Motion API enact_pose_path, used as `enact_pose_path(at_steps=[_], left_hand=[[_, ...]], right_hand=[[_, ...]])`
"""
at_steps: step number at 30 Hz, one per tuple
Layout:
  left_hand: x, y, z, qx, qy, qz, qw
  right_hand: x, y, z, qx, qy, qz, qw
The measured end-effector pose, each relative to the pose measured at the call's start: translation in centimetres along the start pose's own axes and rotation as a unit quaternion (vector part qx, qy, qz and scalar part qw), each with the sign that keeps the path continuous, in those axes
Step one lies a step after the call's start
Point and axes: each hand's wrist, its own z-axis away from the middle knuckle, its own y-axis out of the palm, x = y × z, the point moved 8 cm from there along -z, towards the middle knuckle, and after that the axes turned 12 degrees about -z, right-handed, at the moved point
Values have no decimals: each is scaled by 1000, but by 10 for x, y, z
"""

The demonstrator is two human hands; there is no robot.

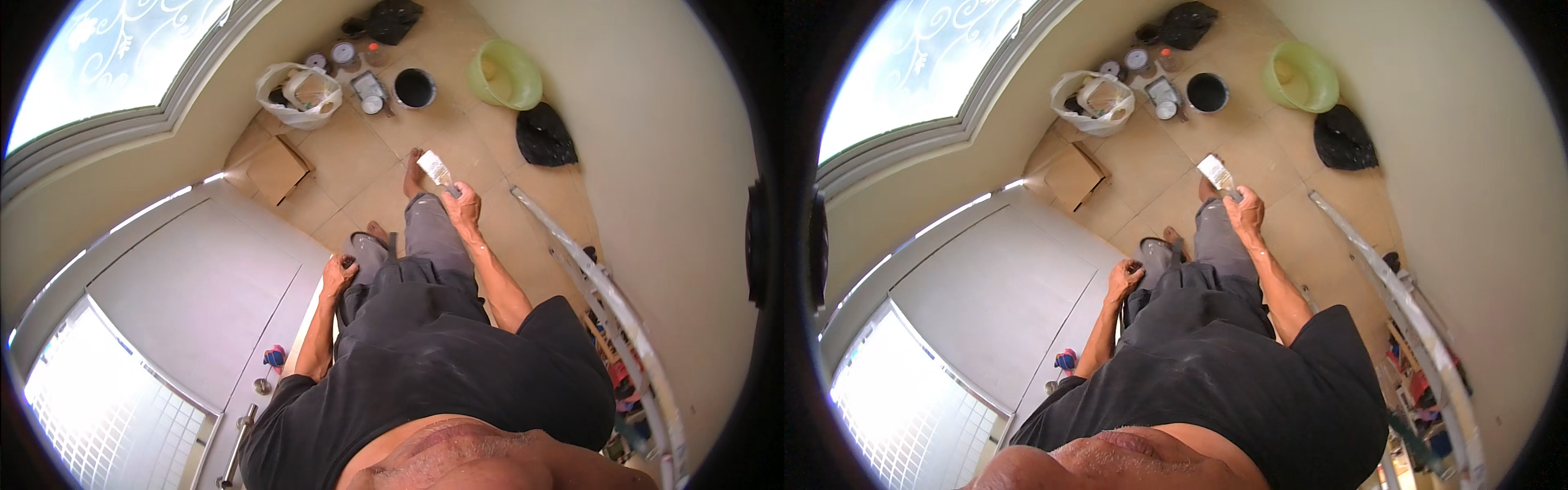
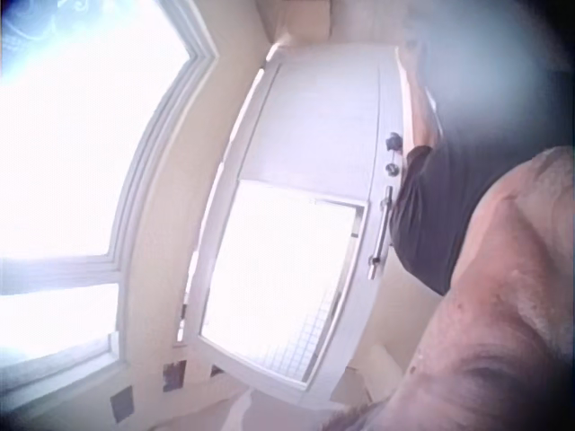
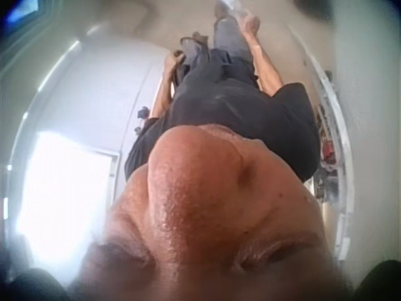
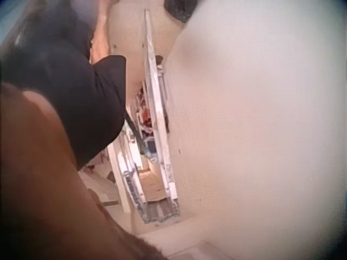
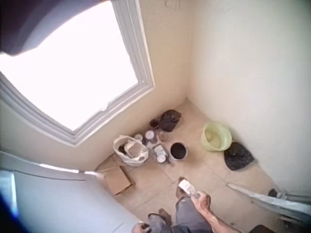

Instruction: The person opens a small paint can and stirs the contents with a stick. They then walk from an indoor tiled area to an outdoor patio while holding the can and continuing to mix the paint.

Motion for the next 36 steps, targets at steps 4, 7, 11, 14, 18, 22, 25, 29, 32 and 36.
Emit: enact_pose_path(at_steps=[4, 7, 11, 14, 18, 22, 25, 29, 32, 36], left_hand=[[-5, -33, -14, -1, -25, 6, 1000], [5, -22, 10, 223, -135, 178, 949], [-14, -70, 85, 353, -110, 356, 858], [-3, -67, 62, 380, -100, 365, 844], [-16, -44, 8, 490, -12, 206, 847], [5, -19, -24, 496, 13, 162, 853], [28, -17, -71, 415, -36, 279, 865], [117, 10, -153, 68, -198, 474, 855], [180, 48, -187, -10, -316, 491, 812], [197, 83, -218, 22, -371, 459, 807]], right_hand=[[32, 4, -52, 21, -29, -1, 999], [32, 10, -78, 37, -2, 16, 999], [41, 16, -86, 44, 7, 50, 998], [29, 37, -89, 41, 28, 81, 996], [0, 84, -88, 35, 36, 72, 996], [-8, 134, -86, 57, 78, 47, 994], [-23, 163, -85, 63, 61, 47, 995], [-38, 197, -63, 100, 99, 84, 987], [-48, 218, -51, 131, 104, 84, 982], [-59, 228, -47, 135, 128, 103, 977]])
